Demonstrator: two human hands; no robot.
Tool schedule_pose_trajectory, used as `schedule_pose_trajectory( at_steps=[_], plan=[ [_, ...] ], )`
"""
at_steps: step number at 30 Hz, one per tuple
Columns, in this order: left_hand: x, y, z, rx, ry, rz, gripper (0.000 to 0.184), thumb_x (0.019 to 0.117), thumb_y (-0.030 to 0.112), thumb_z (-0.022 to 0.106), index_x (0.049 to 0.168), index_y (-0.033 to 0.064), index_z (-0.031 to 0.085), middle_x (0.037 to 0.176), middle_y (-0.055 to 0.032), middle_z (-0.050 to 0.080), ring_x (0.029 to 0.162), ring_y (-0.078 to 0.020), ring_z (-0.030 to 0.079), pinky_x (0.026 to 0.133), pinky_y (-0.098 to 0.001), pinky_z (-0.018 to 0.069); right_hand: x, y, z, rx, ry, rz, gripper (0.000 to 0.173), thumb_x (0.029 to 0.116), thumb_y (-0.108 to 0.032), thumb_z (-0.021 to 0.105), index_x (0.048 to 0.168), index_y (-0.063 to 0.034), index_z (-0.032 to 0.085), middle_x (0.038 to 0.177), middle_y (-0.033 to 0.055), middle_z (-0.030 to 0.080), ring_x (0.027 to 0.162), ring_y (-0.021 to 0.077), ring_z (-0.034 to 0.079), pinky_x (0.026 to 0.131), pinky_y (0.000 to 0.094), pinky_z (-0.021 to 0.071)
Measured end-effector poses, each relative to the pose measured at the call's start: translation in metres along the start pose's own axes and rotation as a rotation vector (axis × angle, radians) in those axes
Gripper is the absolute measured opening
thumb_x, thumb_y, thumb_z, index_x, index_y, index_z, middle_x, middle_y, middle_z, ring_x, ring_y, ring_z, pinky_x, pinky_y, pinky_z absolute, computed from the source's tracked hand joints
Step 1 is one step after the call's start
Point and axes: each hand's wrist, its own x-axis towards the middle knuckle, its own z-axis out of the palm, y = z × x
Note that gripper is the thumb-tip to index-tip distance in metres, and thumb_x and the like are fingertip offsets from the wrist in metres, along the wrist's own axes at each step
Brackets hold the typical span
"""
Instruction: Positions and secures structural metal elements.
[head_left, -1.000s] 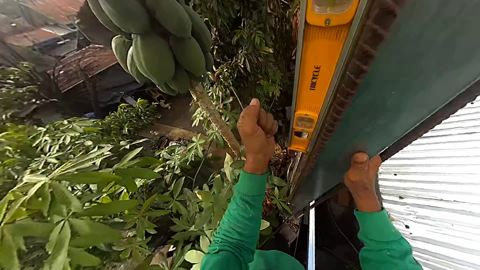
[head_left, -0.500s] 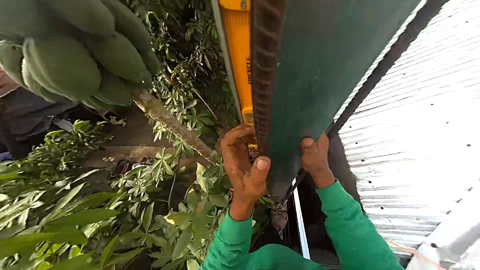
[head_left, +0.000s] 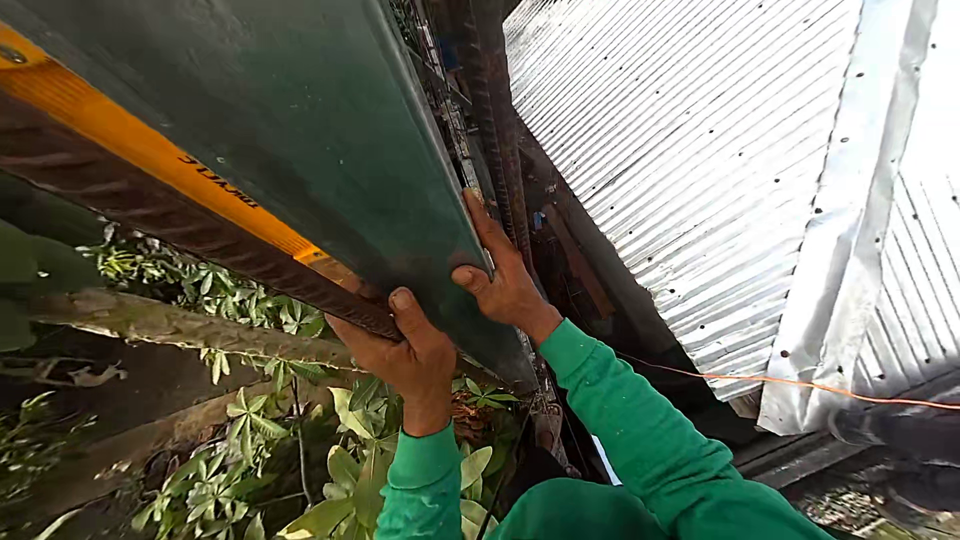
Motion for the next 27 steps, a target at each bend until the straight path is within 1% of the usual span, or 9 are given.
schedule_pose_trajectory(
  at_steps=[3, 5, 9, 14, 16, 18, 21, 23, 27],
  plan=[
    [-0.001, -0.004, 0.001, 0.079, 0.023, -0.009, 0.05, 0.1068, 0.025, 0.051, 0.137, -0.0144, 0.041, 0.119, -0.014, 0.061, 0.109, -0.0093, 0.062, 0.096, -0.0261, 0.0522, -0.002, -0.005, -0.001, -0.005, -0.007, 0.023, 0.1, 0.0955, -0.074, 0.045, 0.162, -0.0022, 0.025, 0.149, 0.0213, 0.049, 0.132, 0.0254, 0.054, 0.11, 0.0405, 0.0482],
    [0.0, -0.004, 0.002, 0.096, 0.019, -0.005, 0.047, 0.1068, 0.026, 0.052, 0.136, -0.0097, 0.046, 0.121, -0.0132, 0.061, 0.11, -0.0111, 0.062, 0.097, -0.0283, 0.0517, -0.003, -0.009, -0.003, -0.003, -0.012, 0.038, 0.1, 0.0951, -0.073, 0.046, 0.163, -0.0026, 0.025, 0.15, 0.0211, 0.048, 0.132, 0.0256, 0.054, 0.11, 0.0401, 0.0476],
    [0.001, -0.004, 0.001, 0.111, 0.003, 0.003, 0.047, 0.1076, 0.03, 0.05, 0.137, -0.0067, 0.047, 0.123, -0.012, 0.06, 0.112, -0.0119, 0.061, 0.099, -0.0306, 0.0519, 0.002, 0.007, 0.001, 0.026, -0.001, -0.036, 0.102, 0.0949, -0.075, 0.046, 0.16, 0.0025, 0.03, 0.151, 0.0227, 0.05, 0.139, 0.0255, 0.049, 0.118, 0.0409, 0.0405],
    [0.002, -0.003, -0.003, 0.152, -0.029, -0.065, 0.047, 0.1071, 0.034, 0.051, 0.137, -0.0022, 0.051, 0.125, -0.0121, 0.06, 0.112, -0.0135, 0.063, 0.097, -0.0315, 0.054, 0.002, 0.008, 0.001, 0.045, 0.001, -0.044, 0.104, 0.0955, -0.074, 0.047, 0.158, 0.0069, 0.029, 0.153, 0.024, 0.047, 0.14, 0.0234, 0.05, 0.118, 0.0401, 0.0421],
    [0.001, -0.005, -0.004, 0.146, -0.052, -0.066, 0.044, 0.1071, 0.033, 0.051, 0.135, -0.0014, 0.054, 0.127, -0.013, 0.058, 0.115, -0.0148, 0.061, 0.098, -0.0309, 0.0524, 0.001, 0.008, 0.001, 0.045, 0.005, -0.031, 0.105, 0.0949, -0.074, 0.048, 0.158, 0.007, 0.029, 0.15, 0.0243, 0.05, 0.136, 0.0228, 0.053, 0.116, 0.0393, 0.0449],
    [0.004, -0.008, -0.002, 0.117, -0.043, -0.051, 0.041, 0.1066, 0.032, 0.052, 0.131, -0.0016, 0.057, 0.121, -0.0123, 0.057, 0.11, -0.0137, 0.06, 0.095, -0.0287, 0.0526, 0.002, 0.01, 0.002, 0.055, 0.013, -0.021, 0.106, 0.0937, -0.076, 0.049, 0.159, 0.0053, 0.028, 0.147, 0.0243, 0.052, 0.133, 0.0234, 0.056, 0.113, 0.0402, 0.0476],
    [0.006, -0.007, -0.001, 0.089, -0.045, -0.049, 0.041, 0.1064, 0.033, 0.053, 0.129, -0.0011, 0.057, 0.117, -0.0112, 0.057, 0.107, -0.0124, 0.06, 0.093, -0.027, 0.0521, 0.002, 0.009, 0.002, 0.018, 0.017, -0.013, 0.108, 0.0928, -0.078, 0.046, 0.159, 0.0058, 0.028, 0.144, 0.024, 0.055, 0.128, 0.0217, 0.059, 0.11, 0.039, 0.0503],
    [0.006, -0.006, 0.0, 0.057, -0.037, -0.017, 0.042, 0.1058, 0.031, 0.054, 0.129, -0.0033, 0.058, 0.116, -0.0126, 0.057, 0.106, -0.0139, 0.059, 0.092, -0.0276, 0.0512, 0.003, 0.009, 0.002, -0.002, 0.016, -0.021, 0.108, 0.0938, -0.078, 0.044, 0.158, 0.0067, 0.028, 0.144, 0.0241, 0.055, 0.129, 0.0215, 0.059, 0.11, 0.0391, 0.0505],
    [0.008, -0.01, 0.004, 0.053, -0.006, 0.023, 0.041, 0.1051, 0.03, 0.055, 0.128, -0.0041, 0.06, 0.119, -0.0144, 0.058, 0.109, -0.0154, 0.059, 0.096, -0.0276, 0.0501, 0.004, 0.01, 0.003, 0.018, 0.016, -0.033, 0.107, 0.0946, -0.077, 0.045, 0.159, 0.0061, 0.025, 0.148, 0.0241, 0.052, 0.133, 0.0217, 0.057, 0.113, 0.0393, 0.0481]
  ],
)
